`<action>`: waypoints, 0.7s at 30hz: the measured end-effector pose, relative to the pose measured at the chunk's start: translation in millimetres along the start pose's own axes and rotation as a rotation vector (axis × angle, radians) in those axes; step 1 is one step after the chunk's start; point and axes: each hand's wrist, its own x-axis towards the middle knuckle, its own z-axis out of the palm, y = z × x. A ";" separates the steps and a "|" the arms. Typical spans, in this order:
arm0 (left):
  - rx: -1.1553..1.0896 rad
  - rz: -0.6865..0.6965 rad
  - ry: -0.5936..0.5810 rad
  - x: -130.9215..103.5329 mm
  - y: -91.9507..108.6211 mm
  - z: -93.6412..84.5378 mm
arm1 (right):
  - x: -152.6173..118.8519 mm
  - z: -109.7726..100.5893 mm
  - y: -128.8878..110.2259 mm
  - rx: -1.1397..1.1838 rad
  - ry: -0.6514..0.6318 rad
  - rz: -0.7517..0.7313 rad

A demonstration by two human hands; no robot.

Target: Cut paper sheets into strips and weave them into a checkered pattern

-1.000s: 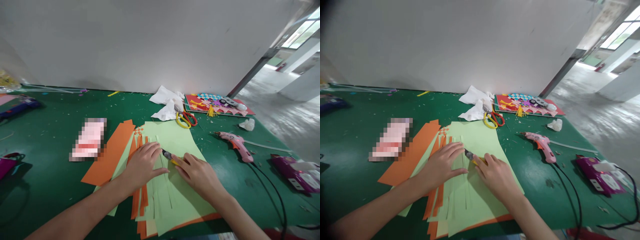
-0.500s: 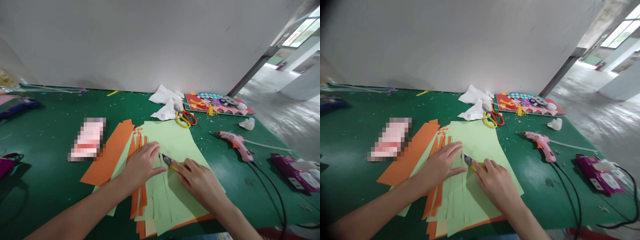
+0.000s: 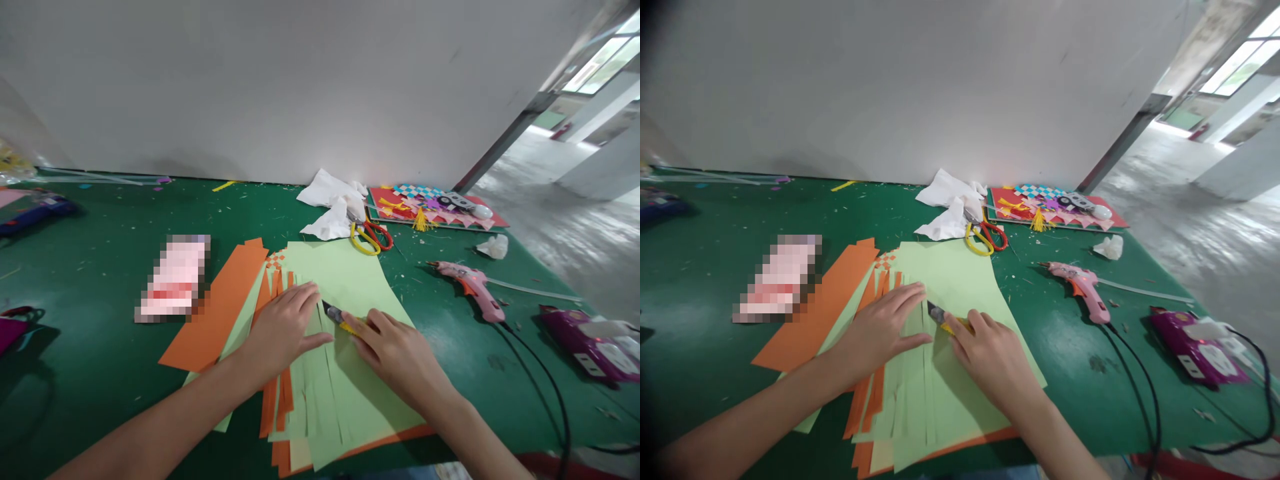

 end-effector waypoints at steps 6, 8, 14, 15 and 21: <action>0.017 -0.003 -0.007 -0.4 0.7 0.3 | 5.9 2.0 2.8 -0.005 -0.024 0.006; 0.018 -0.002 -0.004 -0.6 0.9 0.6 | 8.1 2.2 3.7 -0.016 -0.032 0.006; 0.006 -0.007 0.011 -0.5 1.3 1.0 | 14.8 2.7 6.3 -0.031 -0.028 -0.006; 0.007 -0.006 0.012 -0.5 1.2 1.1 | 15.7 2.9 6.7 -0.031 -0.023 -0.008; 0.022 -0.003 -0.006 -0.2 1.0 2.8 | 20.0 4.1 8.1 -0.035 -0.022 0.000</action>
